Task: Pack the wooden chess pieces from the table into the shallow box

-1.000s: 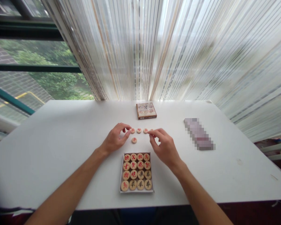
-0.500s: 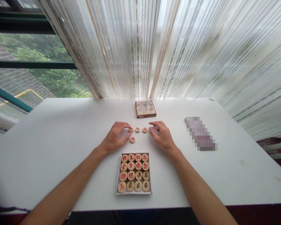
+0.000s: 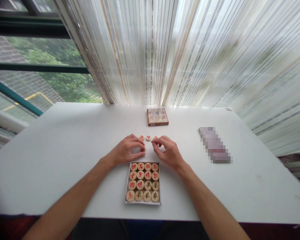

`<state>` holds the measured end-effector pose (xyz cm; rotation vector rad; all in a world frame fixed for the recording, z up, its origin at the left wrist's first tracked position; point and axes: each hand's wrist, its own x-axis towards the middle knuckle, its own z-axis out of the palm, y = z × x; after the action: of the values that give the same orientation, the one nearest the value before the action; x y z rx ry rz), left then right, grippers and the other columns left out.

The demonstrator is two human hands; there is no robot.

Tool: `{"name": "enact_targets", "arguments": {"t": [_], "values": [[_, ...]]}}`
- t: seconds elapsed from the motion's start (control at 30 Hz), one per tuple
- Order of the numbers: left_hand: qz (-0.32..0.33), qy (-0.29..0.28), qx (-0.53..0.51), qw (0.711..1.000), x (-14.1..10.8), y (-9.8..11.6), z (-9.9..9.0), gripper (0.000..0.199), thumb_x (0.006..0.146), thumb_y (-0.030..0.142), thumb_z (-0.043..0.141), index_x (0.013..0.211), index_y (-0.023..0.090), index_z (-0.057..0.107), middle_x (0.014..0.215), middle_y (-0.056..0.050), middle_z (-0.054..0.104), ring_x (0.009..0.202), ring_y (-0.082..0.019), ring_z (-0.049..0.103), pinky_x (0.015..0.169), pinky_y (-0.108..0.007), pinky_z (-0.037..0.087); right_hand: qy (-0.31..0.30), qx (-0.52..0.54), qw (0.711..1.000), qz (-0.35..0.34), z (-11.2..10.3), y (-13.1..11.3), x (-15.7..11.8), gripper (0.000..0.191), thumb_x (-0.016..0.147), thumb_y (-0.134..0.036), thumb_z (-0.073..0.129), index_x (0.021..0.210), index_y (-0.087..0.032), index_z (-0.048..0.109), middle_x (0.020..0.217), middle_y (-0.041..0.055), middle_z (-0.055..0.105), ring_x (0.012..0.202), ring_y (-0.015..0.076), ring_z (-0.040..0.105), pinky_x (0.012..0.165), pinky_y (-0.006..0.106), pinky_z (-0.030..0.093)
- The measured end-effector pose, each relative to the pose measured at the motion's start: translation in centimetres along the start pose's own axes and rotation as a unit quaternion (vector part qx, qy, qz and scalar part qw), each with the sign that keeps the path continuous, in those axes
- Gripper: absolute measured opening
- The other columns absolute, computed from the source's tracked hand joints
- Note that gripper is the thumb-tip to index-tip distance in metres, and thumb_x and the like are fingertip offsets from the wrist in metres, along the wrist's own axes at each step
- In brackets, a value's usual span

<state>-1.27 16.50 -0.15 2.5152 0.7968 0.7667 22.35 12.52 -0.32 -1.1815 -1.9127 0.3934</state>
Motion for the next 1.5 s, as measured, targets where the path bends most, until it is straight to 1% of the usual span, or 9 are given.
{"name": "enact_targets", "arguments": {"t": [0.17, 0.33, 0.47, 0.57, 0.73, 0.83, 0.93, 1.1, 1.5], "values": [[0.011, 0.004, -0.013, 1.000, 0.0, -0.2, 0.4, 0.011, 0.087, 0.025, 0.073, 0.097, 0.022, 0.072, 0.099, -0.004, 0.075, 0.096, -0.022, 0.063, 0.092, -0.036, 0.050, -0.023, 0.035, 0.999, -0.009, 0.6, 0.2, -0.3, 0.014, 0.095, -0.021, 0.058, 0.100, -0.022, 0.072, 0.080, 0.0029, 0.068, 0.065, 0.0140, 0.057, 0.059, 0.027, 0.046], [-0.019, 0.037, -0.032, 0.999, 0.0, -0.1, 0.9, 0.016, 0.086, 0.023, 0.073, 0.101, 0.020, 0.070, 0.091, -0.003, 0.074, 0.080, -0.017, 0.065, 0.081, -0.031, 0.053, -0.030, 0.055, 0.998, 0.008, 0.7, 0.2, -0.3, 0.011, 0.094, -0.021, 0.060, 0.102, -0.023, 0.067, 0.080, 0.0012, 0.070, 0.065, 0.0143, 0.058, 0.063, 0.029, 0.049], [-0.011, 0.092, -0.062, 0.994, 0.0, 0.5, 1.0, 0.019, 0.087, 0.026, 0.073, 0.104, 0.020, 0.068, 0.094, -0.002, 0.074, 0.081, -0.015, 0.067, 0.076, -0.027, 0.053, -0.019, 0.075, 0.996, 0.035, 0.7, -0.1, -0.3, 0.009, 0.094, -0.026, 0.063, 0.102, -0.023, 0.062, 0.086, 0.0025, 0.069, 0.071, 0.0161, 0.063, 0.067, 0.031, 0.052], [0.001, 0.108, -0.084, 0.991, 0.0, 0.9, 1.0, 0.019, 0.088, 0.026, 0.072, 0.106, 0.020, 0.068, 0.097, -0.004, 0.074, 0.085, -0.015, 0.068, 0.072, -0.026, 0.052, -0.052, 0.129, 0.987, 0.078, 1.0, -0.4, -0.3, 0.012, 0.094, -0.034, 0.064, 0.095, -0.023, 0.060, 0.084, 0.0025, 0.069, 0.073, 0.0170, 0.065, 0.066, 0.031, 0.053], [-0.001, 0.096, -0.130, 0.987, -0.1, 0.8, 1.6, 0.025, 0.087, 0.020, 0.071, 0.111, 0.020, 0.067, 0.105, -0.005, 0.074, 0.092, -0.017, 0.068, 0.077, -0.028, 0.054, -0.086, 0.248, 0.954, 0.146, 1.9, -0.5, -0.5, 0.027, 0.092, -0.048, 0.065, 0.087, -0.024, 0.056, 0.082, 0.0020, 0.067, 0.072, 0.0182, 0.066, 0.065, 0.032, 0.057], [-0.042, 0.100, -0.174, 0.979, -0.1, 0.3, 2.1, 0.029, 0.085, 0.022, 0.074, 0.113, 0.019, 0.068, 0.107, -0.006, 0.073, 0.089, -0.016, 0.068, 0.075, -0.026, 0.055, -0.079, 0.279, 0.944, 0.155, 2.2, -0.3, -0.5, 0.027, 0.091, -0.049, 0.067, 0.088, -0.024, 0.057, 0.086, 0.0028, 0.068, 0.078, 0.0201, 0.068, 0.071, 0.035, 0.059], [-0.088, 0.091, -0.220, 0.967, 0.0, 0.0, 2.4, 0.027, 0.084, 0.027, 0.076, 0.109, 0.018, 0.070, 0.101, -0.005, 0.073, 0.083, -0.014, 0.068, 0.068, -0.023, 0.055, -0.081, 0.296, 0.939, 0.156, 2.2, -0.2, -0.5, 0.024, 0.092, -0.047, 0.067, 0.091, -0.024, 0.058, 0.088, 0.0031, 0.070, 0.082, 0.0211, 0.070, 0.076, 0.037, 0.059], [-0.112, 0.085, -0.244, 0.959, 0.2, -0.1, 2.3, 0.028, 0.084, 0.031, 0.077, 0.108, 0.017, 0.073, 0.096, -0.005, 0.074, 0.076, -0.013, 0.067, 0.066, -0.022, 0.055, -0.084, 0.298, 0.937, 0.159, 2.0, -0.1, -0.5, 0.024, 0.093, -0.048, 0.065, 0.094, -0.025, 0.057, 0.085, 0.0027, 0.072, 0.080, 0.0206, 0.070, 0.077, 0.037, 0.059], [-0.132, 0.072, -0.244, 0.958, 0.1, -0.4, 2.3, 0.034, 0.086, 0.037, 0.075, 0.115, 0.018, 0.074, 0.103, -0.007, 0.077, 0.076, -0.015, 0.070, 0.072, -0.026, 0.059, -0.088, 0.283, 0.942, 0.157, 2.0, -0.1, -0.4, 0.022, 0.094, -0.045, 0.064, 0.094, -0.025, 0.056, 0.087, 0.0021, 0.068, 0.078, 0.0189, 0.068, 0.075, 0.035, 0.058]]}}
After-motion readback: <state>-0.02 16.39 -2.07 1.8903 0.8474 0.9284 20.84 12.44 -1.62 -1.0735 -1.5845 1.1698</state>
